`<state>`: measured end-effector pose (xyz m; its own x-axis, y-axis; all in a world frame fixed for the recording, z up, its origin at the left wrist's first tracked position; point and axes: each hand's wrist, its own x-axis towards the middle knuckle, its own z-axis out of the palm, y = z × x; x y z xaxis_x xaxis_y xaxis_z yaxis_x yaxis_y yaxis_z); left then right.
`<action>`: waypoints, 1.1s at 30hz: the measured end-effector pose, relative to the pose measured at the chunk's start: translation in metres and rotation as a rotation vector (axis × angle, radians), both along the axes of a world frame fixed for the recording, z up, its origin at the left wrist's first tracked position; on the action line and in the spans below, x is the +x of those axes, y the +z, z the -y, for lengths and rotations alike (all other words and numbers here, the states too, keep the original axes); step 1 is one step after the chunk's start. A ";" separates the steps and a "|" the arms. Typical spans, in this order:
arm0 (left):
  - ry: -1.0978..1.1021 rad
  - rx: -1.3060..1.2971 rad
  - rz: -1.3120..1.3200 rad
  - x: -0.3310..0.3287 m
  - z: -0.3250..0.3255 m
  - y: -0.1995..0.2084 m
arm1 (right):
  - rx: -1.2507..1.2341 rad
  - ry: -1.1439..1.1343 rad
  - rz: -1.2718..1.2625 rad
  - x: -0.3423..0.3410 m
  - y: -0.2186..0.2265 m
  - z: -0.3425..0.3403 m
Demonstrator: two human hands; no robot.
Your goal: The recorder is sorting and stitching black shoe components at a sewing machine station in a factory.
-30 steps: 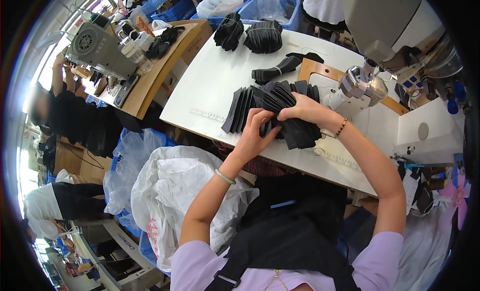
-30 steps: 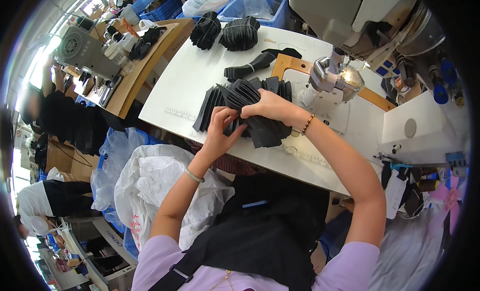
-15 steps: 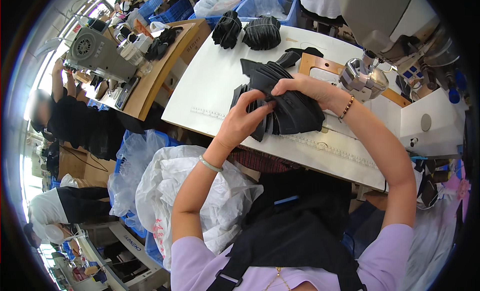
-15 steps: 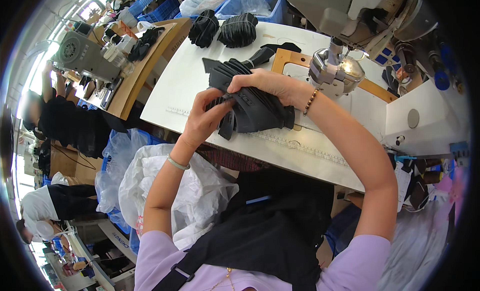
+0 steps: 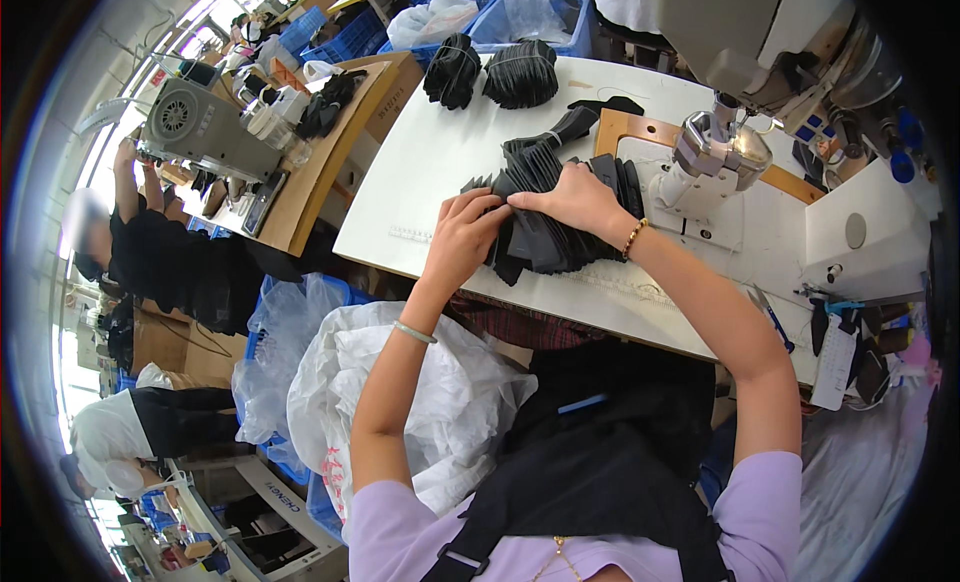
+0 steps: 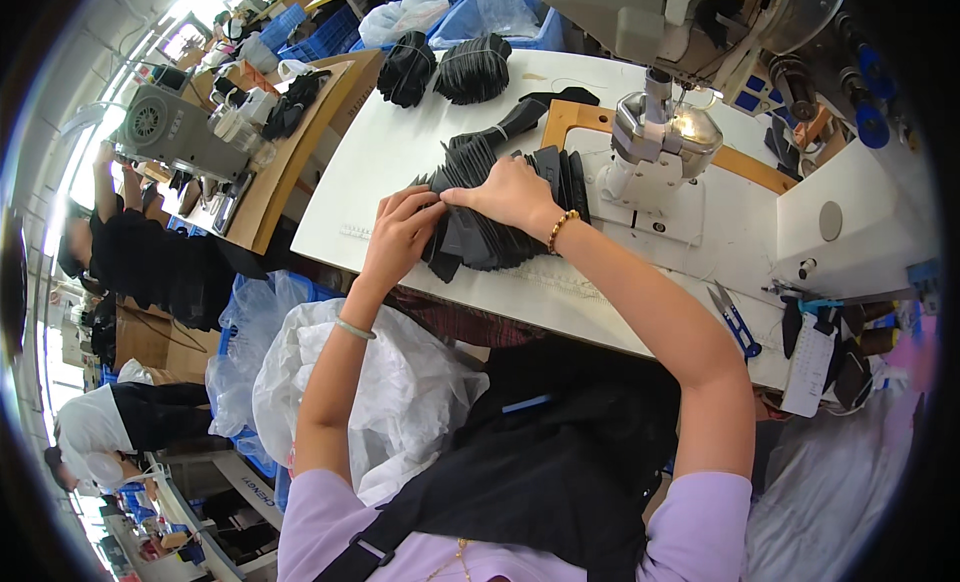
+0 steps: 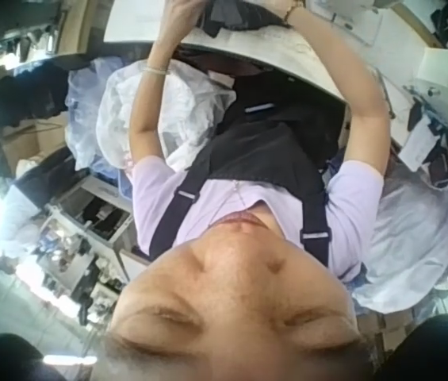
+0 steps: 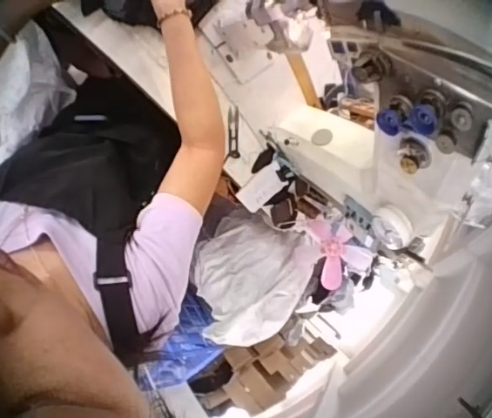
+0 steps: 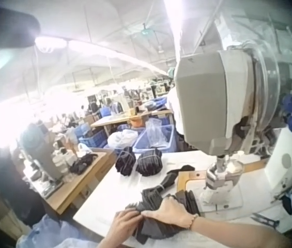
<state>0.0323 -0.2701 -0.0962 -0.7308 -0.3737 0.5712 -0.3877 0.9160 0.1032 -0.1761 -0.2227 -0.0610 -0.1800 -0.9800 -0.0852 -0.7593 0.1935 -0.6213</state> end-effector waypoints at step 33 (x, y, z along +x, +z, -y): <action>0.352 1.423 -0.990 0.023 -0.073 -0.024 | 0.026 0.662 0.270 0.026 -0.016 0.068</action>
